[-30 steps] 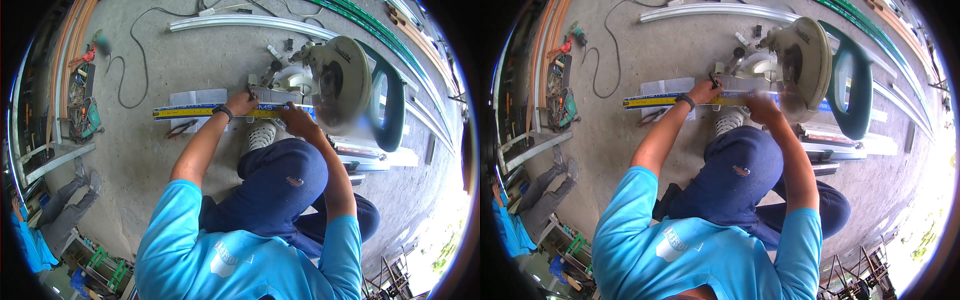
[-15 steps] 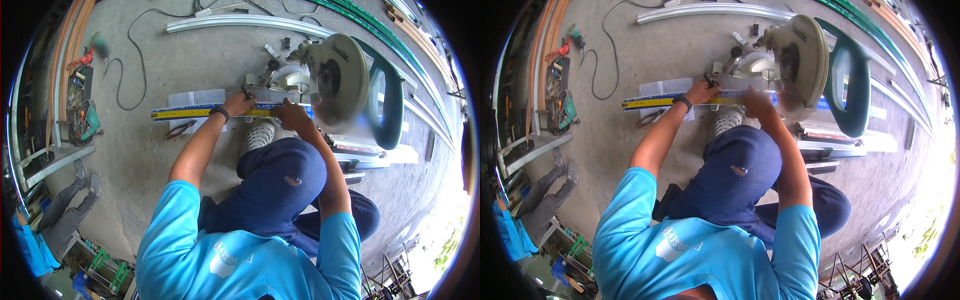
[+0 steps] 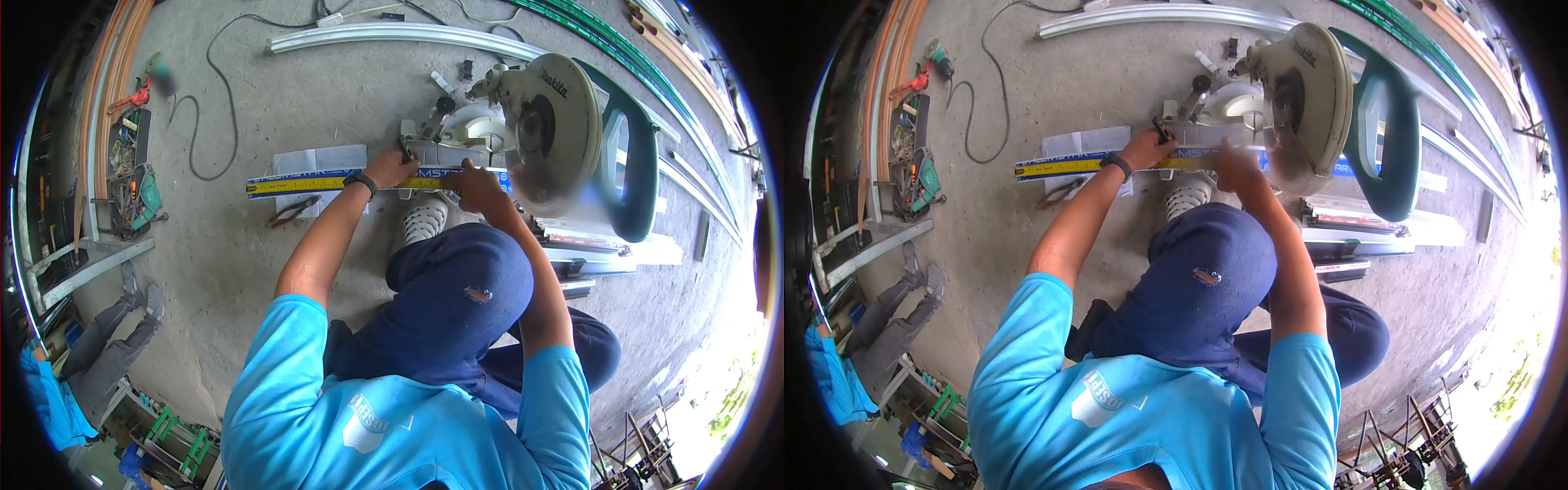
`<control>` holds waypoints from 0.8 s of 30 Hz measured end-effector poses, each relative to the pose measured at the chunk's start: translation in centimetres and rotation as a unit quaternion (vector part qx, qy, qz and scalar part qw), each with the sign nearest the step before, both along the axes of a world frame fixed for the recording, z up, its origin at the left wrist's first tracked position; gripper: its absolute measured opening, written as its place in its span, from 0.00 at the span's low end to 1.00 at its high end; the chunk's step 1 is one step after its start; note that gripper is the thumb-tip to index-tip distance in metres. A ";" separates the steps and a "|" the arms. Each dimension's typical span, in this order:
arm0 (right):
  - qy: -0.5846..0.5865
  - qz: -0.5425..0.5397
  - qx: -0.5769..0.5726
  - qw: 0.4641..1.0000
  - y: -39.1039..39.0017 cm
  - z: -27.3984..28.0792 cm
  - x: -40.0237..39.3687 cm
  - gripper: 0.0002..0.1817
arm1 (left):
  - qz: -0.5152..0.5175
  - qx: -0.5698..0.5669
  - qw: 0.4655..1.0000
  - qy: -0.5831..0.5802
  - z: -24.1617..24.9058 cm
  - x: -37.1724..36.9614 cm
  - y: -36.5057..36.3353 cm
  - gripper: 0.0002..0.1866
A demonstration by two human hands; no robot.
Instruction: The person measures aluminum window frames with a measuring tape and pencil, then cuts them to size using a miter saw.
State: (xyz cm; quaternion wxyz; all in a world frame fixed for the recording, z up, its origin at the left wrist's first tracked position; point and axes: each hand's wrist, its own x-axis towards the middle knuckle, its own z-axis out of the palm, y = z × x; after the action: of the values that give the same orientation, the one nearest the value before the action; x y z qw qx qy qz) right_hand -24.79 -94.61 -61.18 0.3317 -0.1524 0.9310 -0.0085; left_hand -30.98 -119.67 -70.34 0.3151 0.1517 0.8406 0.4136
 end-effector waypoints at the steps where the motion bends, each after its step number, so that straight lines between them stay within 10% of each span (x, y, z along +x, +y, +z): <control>1: 0.009 -0.004 -0.002 1.000 0.1 -0.3 0.1 0.29 | -0.001 0.012 1.000 0.004 0.4 0.0 0.1 0.15; 24: 0.027 -0.002 0.022 0.999 -0.4 0.8 0.5 0.22 | -0.009 0.042 0.999 -0.018 0.6 -0.2 0.2 0.15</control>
State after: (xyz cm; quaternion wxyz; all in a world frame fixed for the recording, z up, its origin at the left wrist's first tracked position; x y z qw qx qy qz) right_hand -24.31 -94.98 -60.43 0.3098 -0.1428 0.9399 0.0156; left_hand -31.17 -119.49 -69.75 0.3271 0.1647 0.8155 0.4481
